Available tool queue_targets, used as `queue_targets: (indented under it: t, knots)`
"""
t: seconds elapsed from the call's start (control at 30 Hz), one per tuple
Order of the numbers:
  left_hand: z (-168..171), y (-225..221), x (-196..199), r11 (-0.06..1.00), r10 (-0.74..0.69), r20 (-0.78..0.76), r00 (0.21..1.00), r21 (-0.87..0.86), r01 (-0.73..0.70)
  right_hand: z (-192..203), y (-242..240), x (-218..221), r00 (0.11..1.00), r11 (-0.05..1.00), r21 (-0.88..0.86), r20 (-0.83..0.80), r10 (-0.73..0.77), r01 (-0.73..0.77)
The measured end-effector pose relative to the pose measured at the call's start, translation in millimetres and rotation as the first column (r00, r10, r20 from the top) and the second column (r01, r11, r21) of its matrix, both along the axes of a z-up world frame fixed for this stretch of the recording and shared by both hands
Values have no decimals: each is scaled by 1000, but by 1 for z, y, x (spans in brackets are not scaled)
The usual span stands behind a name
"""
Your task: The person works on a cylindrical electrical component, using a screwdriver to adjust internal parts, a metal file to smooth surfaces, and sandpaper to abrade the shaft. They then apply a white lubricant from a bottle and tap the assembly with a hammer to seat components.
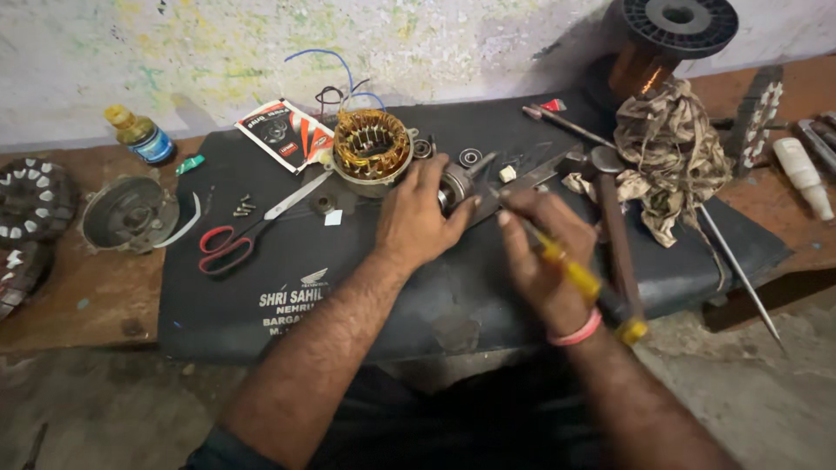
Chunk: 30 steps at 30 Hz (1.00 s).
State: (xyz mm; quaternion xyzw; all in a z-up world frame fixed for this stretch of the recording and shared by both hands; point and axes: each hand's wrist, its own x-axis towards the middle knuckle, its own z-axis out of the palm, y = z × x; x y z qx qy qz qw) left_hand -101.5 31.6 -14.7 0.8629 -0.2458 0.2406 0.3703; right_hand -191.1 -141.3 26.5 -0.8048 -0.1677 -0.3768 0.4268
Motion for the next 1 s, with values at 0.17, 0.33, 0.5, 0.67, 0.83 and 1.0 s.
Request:
queue_targets:
  t: [0.17, 0.33, 0.5, 0.67, 0.83, 1.0]
  knots:
    - [2, 0, 4, 998, -49, -109, 993, 46, 54, -12, 9, 5, 997, 996, 69, -48, -56, 59]
    - [2, -3, 6, 995, -42, -99, 994, 88, 51, -16, 12, 7, 999, 998, 45, -12, -48, 49]
    - [2, -2, 5, 993, -50, -60, 997, 107, 56, -24, 12, 10, 997, 997, 20, -33, -72, 73]
    - [4, -1, 9, 994, -29, -119, 992, 101, 41, -27, 13, 14, 998, 997, -57, -33, -50, 48]
    - [0, -2, 13, 989, -26, -104, 994, 144, 41, -29, 9, 23, 998, 998, -48, -51, -33, 31]
    - [-4, 3, 13, 988, -49, -108, 993, 141, 64, -32, 14, 28, 995, 998, -13, -74, -68, 67]
